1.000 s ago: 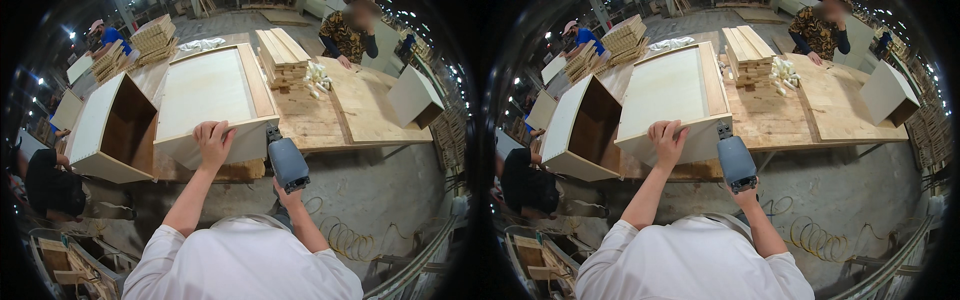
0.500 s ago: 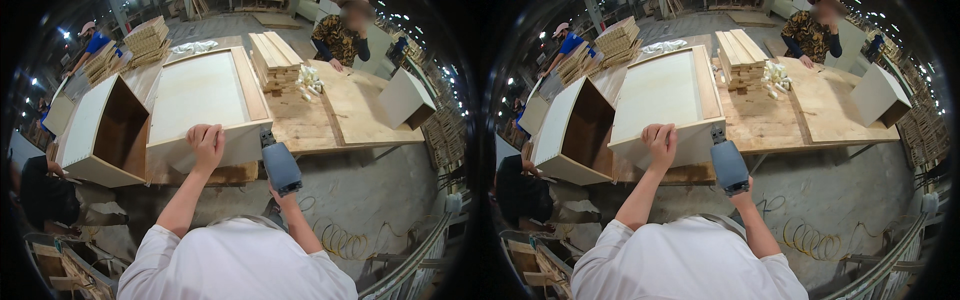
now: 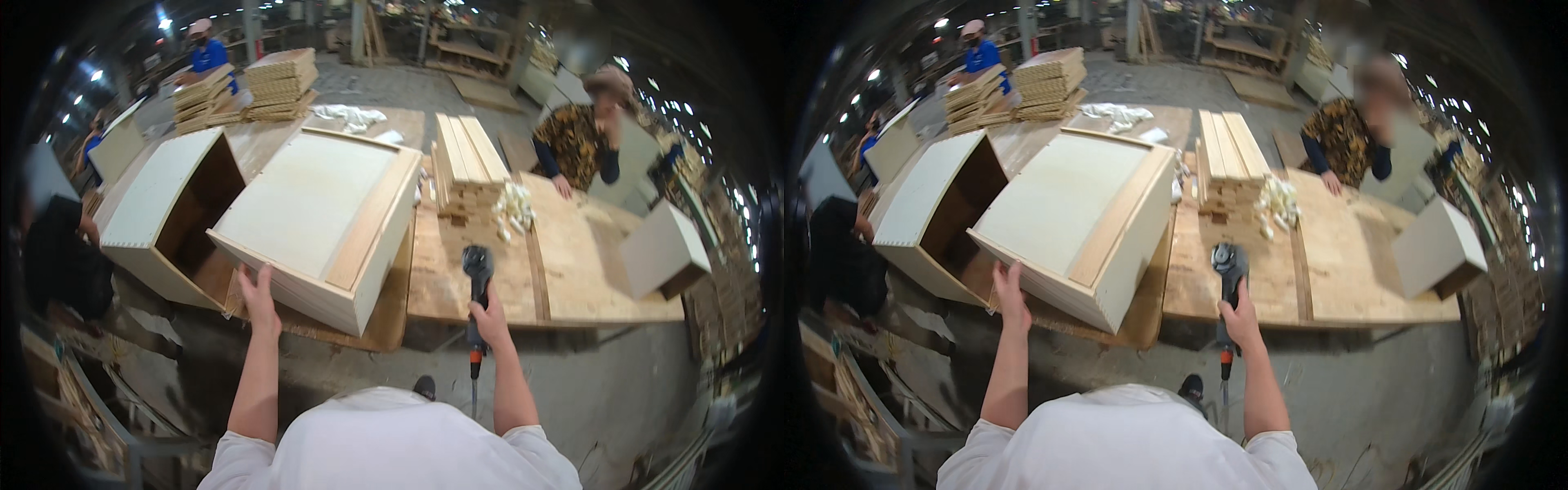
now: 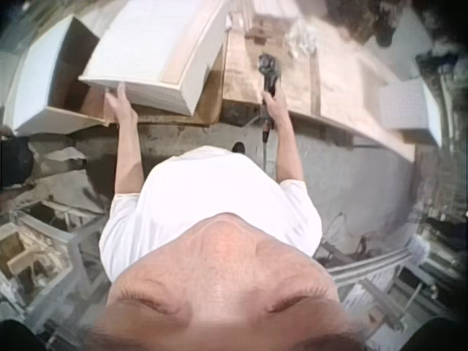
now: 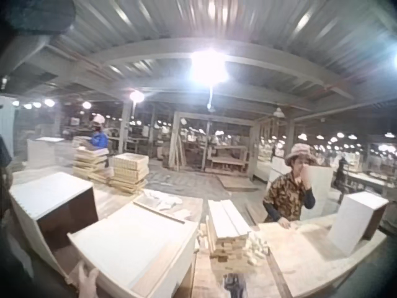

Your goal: The person assembles white wooden boxes using a pneumatic nail gun. They align the box panels, apply glue to the edges, and secure the joints with nails. The person repeats this process for multiple boxes, handling the panels and tools with both hands.

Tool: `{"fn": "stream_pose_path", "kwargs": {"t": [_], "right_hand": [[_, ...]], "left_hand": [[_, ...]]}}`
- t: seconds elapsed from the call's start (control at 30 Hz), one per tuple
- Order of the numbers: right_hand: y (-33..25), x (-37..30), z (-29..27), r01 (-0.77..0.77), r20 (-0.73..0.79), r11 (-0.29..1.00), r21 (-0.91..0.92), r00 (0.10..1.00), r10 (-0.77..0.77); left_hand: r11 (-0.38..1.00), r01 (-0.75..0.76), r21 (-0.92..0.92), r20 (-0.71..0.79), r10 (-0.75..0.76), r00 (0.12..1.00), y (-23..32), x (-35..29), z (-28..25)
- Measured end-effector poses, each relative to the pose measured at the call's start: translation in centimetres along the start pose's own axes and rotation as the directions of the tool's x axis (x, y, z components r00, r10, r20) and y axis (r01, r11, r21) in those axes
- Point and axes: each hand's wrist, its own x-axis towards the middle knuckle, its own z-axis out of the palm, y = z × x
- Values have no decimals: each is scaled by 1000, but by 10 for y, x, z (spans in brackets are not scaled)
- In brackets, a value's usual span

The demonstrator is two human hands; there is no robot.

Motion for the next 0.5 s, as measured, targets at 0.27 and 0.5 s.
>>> {"fn": "stream_pose_path", "kwargs": {"t": [0.27,0.5], "right_hand": [[53,78,4,76,222,670,-738,965,136],[51,90,31,249,128,670,-700,966,-225]], "left_hand": [[965,259,-51,88,-254,963,33,-17,39],[980,189,-53,44,-187,981,28,-31,18]]}}
